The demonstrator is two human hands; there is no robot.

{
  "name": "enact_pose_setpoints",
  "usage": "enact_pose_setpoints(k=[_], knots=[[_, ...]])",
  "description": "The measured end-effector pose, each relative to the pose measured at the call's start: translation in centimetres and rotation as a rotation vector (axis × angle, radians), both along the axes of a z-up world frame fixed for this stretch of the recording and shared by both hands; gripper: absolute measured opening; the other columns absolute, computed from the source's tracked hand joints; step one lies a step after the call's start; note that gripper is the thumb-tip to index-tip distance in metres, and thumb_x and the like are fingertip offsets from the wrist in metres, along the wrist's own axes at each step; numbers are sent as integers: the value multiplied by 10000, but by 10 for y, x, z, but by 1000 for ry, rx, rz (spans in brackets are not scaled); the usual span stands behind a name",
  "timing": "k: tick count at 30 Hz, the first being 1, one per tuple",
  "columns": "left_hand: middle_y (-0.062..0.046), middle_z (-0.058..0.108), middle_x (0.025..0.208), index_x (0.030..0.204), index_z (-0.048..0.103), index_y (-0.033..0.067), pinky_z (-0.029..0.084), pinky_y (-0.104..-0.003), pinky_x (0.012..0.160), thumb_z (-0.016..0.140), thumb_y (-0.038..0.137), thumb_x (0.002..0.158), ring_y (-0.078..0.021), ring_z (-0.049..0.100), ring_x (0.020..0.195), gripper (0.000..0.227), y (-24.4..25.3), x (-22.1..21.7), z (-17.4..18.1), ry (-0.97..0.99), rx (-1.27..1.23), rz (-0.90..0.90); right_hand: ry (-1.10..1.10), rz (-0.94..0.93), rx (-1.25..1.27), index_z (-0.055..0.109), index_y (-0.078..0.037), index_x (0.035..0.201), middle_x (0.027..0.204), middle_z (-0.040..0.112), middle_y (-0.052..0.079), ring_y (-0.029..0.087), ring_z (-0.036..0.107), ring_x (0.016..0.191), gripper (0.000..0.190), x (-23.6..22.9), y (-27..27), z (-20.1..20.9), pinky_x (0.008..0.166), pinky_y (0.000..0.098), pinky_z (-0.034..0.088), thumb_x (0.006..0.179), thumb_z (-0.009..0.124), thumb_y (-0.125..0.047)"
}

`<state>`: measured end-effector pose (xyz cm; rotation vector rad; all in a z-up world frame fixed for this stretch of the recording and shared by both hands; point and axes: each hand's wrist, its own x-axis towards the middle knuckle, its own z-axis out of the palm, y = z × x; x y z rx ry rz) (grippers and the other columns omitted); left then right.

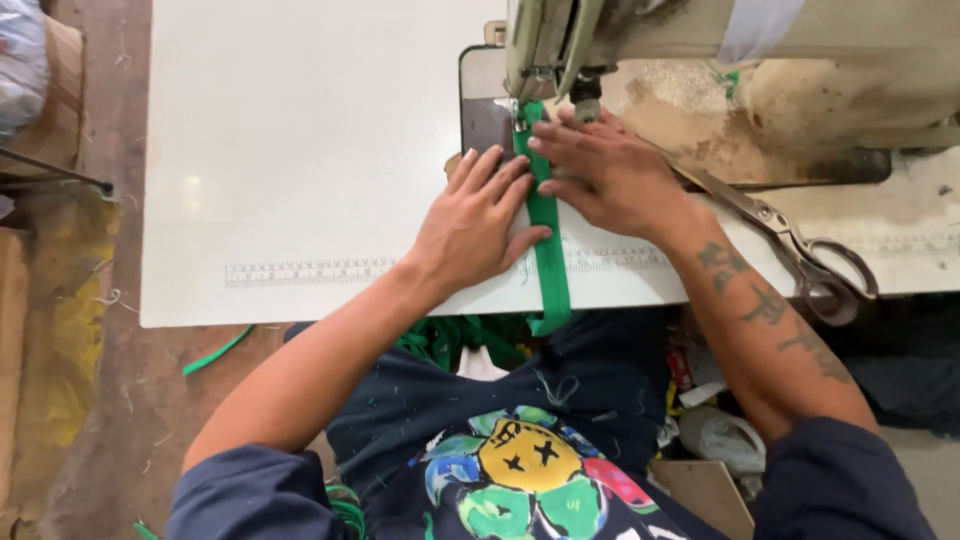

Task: Folding and sewing a long green fabric strap using an industrial sewing machine on a factory floor.

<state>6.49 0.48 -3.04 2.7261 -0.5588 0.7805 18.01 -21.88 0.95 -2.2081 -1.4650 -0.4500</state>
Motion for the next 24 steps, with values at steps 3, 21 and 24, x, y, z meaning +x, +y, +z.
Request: enact_pose_setpoints(k=[3,21,24], knots=[[-144,728,1430,1393,722,88,411,-635,1211,681,657,1014,-473,553,1449,685,8,6,11,-22,20,4,-163,-34,-76,775,-194,1458,1539,732,47,362,698,1360,467,15,12,-21,1243,638,355,1087,734,-474],[-147,726,1480,1429,724,84,330,-688,1245,693,552,1034,-458,584,1451,613,15,13,8,8,-36,-35,-4,-136,-52,736,-254,1524,1588,676,13,339,654,1396,534,20,12,-43,1276,586,345,1034,774,-464],[-147,739,1461,1424,748,96,328,-694,1241,668,543,1065,-448,596,1446,578,10,10,7,7,-46,-25,-1,-105,-45,740,-221,1525,1588,678,40,350,672,1371,531,24,10,-44,1299,615,302,1049,774,-453]])
